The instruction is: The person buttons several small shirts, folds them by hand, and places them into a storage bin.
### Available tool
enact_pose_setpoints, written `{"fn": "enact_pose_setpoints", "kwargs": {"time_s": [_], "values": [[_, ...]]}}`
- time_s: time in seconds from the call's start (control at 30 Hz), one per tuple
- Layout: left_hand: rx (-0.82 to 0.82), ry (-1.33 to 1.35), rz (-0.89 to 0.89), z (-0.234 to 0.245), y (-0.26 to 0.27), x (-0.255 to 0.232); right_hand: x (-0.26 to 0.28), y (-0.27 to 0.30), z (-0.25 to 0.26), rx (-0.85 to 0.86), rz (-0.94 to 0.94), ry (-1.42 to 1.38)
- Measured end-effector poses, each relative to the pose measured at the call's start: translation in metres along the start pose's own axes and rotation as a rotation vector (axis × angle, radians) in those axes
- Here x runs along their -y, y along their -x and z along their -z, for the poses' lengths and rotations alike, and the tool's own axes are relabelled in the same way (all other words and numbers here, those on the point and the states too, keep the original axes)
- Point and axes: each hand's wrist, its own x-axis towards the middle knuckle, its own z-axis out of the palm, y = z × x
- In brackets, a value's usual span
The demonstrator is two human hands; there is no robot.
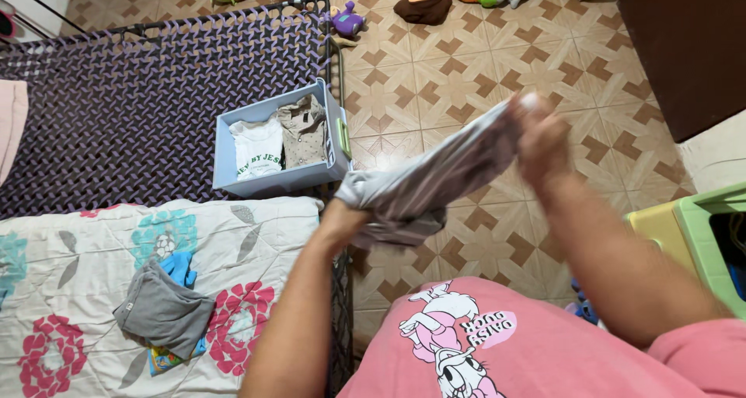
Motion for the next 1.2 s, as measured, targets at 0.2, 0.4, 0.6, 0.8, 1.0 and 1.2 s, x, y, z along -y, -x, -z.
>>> {"fn": "enact_pose_setpoints", "kwargs": {"time_s": [0.2, 0.4, 0.6, 0.8, 1.0, 1.2], "values": [[-0.137, 0.069, -0.089, 0.056, -0.002, 0.016, -0.003, -0.034, 0.037, 0.032, -0.082, -0.304], [0.285, 1.060, -0.336, 0.087, 0.034, -0.028, 0.010, -0.039, 0.047, -0.001, -0.183, -0.391], [0.370, 0.987, -0.064, 0.015, 0.020, 0.007, -0.012, -0.028, 0.043, 0.177, -0.201, 0.809], [0.632, 0.774, 0.080, -0.058, 0.009, -0.034, -0.042, 0.013, -0.013, 0.756, -0.198, 0.352], [0.752, 1.193, -0.162, -0.038, 0.054, -0.085, -0.053, 0.025, -0.050, 0.606, -0.576, -0.576], [0.651, 0.745, -0.049, -0.055, 0.065, -0.039, -0.026, 0.016, -0.053, 0.523, -0.135, 0.127]]}}
